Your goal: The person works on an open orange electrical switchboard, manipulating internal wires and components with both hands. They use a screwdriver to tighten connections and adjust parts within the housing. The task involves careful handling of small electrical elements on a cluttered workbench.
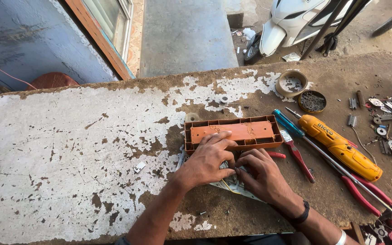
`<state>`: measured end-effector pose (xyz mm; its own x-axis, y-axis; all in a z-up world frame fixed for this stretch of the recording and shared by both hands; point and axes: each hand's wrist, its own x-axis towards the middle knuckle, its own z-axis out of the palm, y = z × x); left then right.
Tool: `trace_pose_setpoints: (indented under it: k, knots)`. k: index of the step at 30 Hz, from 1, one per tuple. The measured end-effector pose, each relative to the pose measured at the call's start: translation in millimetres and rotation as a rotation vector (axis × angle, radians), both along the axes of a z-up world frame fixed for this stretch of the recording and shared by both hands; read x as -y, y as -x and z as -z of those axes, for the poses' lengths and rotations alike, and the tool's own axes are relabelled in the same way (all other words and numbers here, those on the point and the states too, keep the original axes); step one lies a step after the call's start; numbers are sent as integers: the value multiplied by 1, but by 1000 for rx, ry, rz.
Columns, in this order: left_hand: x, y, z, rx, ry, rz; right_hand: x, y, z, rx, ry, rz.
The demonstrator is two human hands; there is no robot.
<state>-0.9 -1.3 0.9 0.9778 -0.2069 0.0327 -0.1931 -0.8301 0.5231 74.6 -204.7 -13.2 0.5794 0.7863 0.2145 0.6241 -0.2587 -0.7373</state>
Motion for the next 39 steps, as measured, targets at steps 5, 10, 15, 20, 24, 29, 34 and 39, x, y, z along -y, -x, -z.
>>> trace_pose_setpoints:
  k: [5,10,15,20,24,29,34,39]
  knots:
    - [0,0,4,-5,-1,2,1,-1,3,26,37,-23]
    - [-1,-4,2,-10,-42,16,-1,-5,3,50,-23,-48]
    - [-3,-6,0,-20,-29,32,-8,-10,2,33,6,-54]
    - [-3,-7,-6,-67,-23,10,-11,-12,-3,17,1,-50]
    - [0,-4,-5,-53,0,15,-10,-8,-4,76,-60,-73]
    - [-1,-6,1,-13,-56,14,-5,-7,0,114,-88,-69]
    - [2,-2,0,-53,-44,-5,0,-1,-2,58,-97,-68]
    - [5,-1,-6,-35,-62,-12,4,0,-5,103,-132,-92]
